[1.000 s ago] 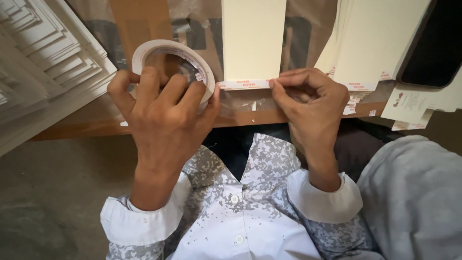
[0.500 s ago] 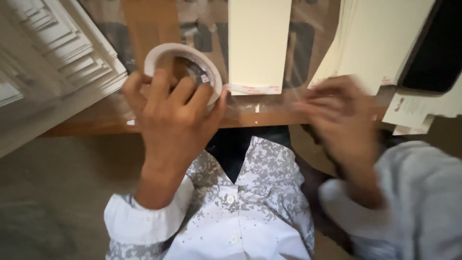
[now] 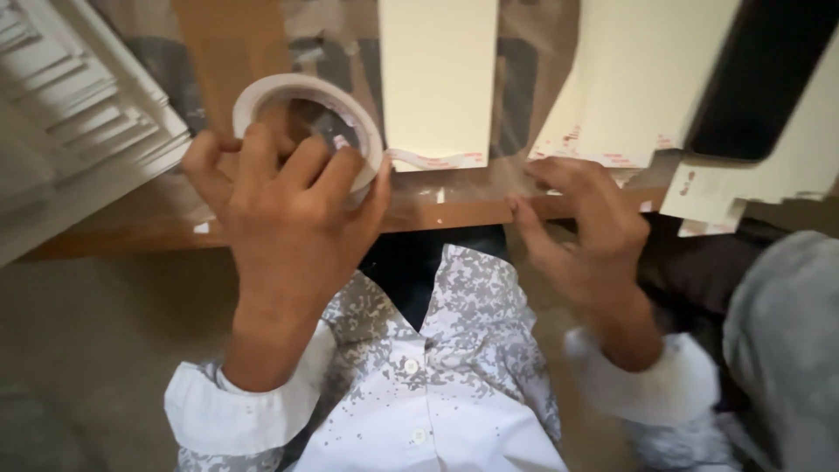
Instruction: Applying double-sided adhesive strips to the ends of paper components at a workstation.
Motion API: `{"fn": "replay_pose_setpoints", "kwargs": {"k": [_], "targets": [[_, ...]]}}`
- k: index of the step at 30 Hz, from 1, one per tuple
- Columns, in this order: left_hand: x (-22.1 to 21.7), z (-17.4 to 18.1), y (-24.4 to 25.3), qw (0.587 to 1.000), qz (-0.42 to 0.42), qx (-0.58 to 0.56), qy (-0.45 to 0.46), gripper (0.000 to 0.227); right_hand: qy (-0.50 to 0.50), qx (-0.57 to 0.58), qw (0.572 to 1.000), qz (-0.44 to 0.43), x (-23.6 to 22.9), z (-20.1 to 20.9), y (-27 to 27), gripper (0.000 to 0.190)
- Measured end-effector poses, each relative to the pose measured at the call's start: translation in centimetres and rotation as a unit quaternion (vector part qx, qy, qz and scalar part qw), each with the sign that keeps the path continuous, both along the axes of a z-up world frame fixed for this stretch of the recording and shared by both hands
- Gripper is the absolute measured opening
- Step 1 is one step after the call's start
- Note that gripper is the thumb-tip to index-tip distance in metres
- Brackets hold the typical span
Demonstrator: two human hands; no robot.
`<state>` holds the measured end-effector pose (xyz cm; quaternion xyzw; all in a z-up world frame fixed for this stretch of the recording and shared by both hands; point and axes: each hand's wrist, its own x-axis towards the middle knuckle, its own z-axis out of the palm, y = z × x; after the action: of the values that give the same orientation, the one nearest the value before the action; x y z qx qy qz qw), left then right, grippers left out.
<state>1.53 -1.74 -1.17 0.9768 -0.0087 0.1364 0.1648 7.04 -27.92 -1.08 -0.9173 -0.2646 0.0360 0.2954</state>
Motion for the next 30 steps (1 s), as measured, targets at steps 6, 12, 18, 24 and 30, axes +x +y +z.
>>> {"fn": "replay_pose_setpoints", "kwargs": {"k": [6,12,18,24,30], "targets": [[-0.8,1.0,-0.1,1.000,0.001,0.015,0.010,0.020,-0.098,0.039,0.994,0.020,-1.2,-2.8,3.4,0.032],[-0.6,2.0,-0.3,0.999,-0.005,0.027,0.043,0.023,-0.094,0.044,0.995,0.009,-1.8,-3.9,4.0,0.034],[-0.4,2.2,-0.3,0.997,-0.004,0.044,0.057,0.023,-0.101,0.014,0.995,0.014,-2.3,-4.5,4.1,0.035],[-0.4,1.9,-0.4,0.997,-0.001,0.053,0.056,0.018,-0.102,-0.033,0.994,0.030,-3.4,-5.7,3.8,0.049],[-0.4,2.1,-0.7,0.997,0.004,0.061,0.055,0.021,-0.114,-0.094,0.988,0.046,-3.9,-5.1,4.7,0.061]]}}
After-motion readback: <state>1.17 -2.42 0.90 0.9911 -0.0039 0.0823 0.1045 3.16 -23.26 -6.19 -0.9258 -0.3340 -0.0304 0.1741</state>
